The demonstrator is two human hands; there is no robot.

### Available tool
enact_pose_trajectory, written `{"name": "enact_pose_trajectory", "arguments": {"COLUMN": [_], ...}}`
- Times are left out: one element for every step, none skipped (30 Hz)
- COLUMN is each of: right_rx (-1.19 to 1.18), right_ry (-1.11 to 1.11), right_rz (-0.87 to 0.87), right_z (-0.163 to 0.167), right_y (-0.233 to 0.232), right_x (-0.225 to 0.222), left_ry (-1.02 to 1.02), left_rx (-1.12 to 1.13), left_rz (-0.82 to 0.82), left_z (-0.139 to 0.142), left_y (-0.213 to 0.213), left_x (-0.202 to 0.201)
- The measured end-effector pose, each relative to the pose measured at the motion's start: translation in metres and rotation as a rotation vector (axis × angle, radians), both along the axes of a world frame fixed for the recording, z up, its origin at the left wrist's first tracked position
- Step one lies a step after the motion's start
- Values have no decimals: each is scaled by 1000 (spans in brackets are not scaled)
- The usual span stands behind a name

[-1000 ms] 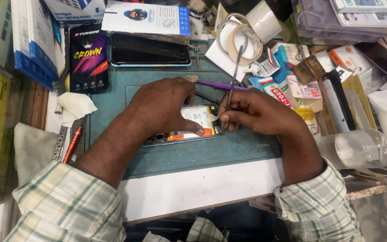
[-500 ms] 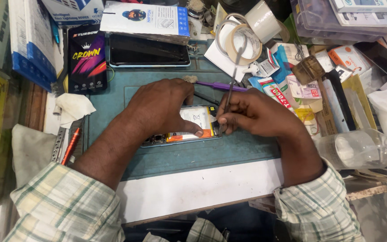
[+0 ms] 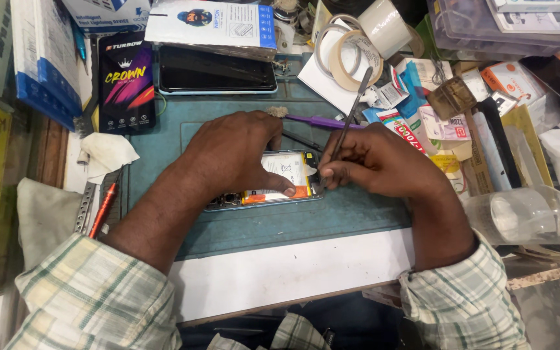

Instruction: The person works on a disassembled smartphone on a repair mat, using tweezers and a pry tool to lift and adjust internal components and the battery area. They then handle the cracked screen assembly, working it free from the phone body, and finally hold up and turn over a replacement screen assembly.

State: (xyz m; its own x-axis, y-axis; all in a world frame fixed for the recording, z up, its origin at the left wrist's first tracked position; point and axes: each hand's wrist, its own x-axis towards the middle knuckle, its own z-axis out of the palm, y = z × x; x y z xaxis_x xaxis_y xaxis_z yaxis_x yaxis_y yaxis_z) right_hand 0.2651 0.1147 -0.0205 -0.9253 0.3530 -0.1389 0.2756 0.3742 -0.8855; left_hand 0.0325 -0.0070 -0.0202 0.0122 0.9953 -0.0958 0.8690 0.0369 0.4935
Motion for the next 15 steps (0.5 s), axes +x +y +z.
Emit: {"name": "enact_pose_trajectory", "arguments": {"right_rx": [4, 9, 8, 5, 4, 7, 10, 14, 16, 19, 21, 23, 24, 24, 42], "right_ry": [-2, -3, -9, -16, -23, -18, -13, -8, -10, -11, -12, -15, -17, -20, -19], "right_rz": [-1, -2, 0, 2, 4, 12, 19, 26, 29, 33, 38, 34, 29, 24, 25], "right_z": [1, 1, 1, 1, 2, 2, 2, 2, 3, 3, 3, 3, 3, 3, 3], "right_y": [0, 0, 0, -1, -2, -2, -2, -3, -3, -3, -2, -2, -2, -2, -1], "right_x": [0, 0, -1, -1, -1, -1, -2, -2, -2, -2, -2, -2, -2, -2, -2], "left_ry": [2, 5, 9, 11, 13, 14, 12, 10, 8, 6, 5, 4, 5, 5, 6], "left_rx": [16, 33, 49, 45, 42, 39, 21, 3, -15, 2, 20, 37, 25, 13, 1], "left_rz": [-4, -8, -11, -8, -6, -5, -1, 3, 8, 2, -2, -6, -1, 4, 7], "left_z": [0, 0, 0, 0, 0, 0, 1, 1, 1, 2, 2, 2, 3, 3, 3], "left_y": [0, 0, 0, 0, 0, 0, -1, 0, -1, 0, 0, 0, 0, 0, 0], "left_x": [0, 0, 0, 0, 0, 1, 1, 1, 1, 1, 1, 1, 1, 1, 1]}}
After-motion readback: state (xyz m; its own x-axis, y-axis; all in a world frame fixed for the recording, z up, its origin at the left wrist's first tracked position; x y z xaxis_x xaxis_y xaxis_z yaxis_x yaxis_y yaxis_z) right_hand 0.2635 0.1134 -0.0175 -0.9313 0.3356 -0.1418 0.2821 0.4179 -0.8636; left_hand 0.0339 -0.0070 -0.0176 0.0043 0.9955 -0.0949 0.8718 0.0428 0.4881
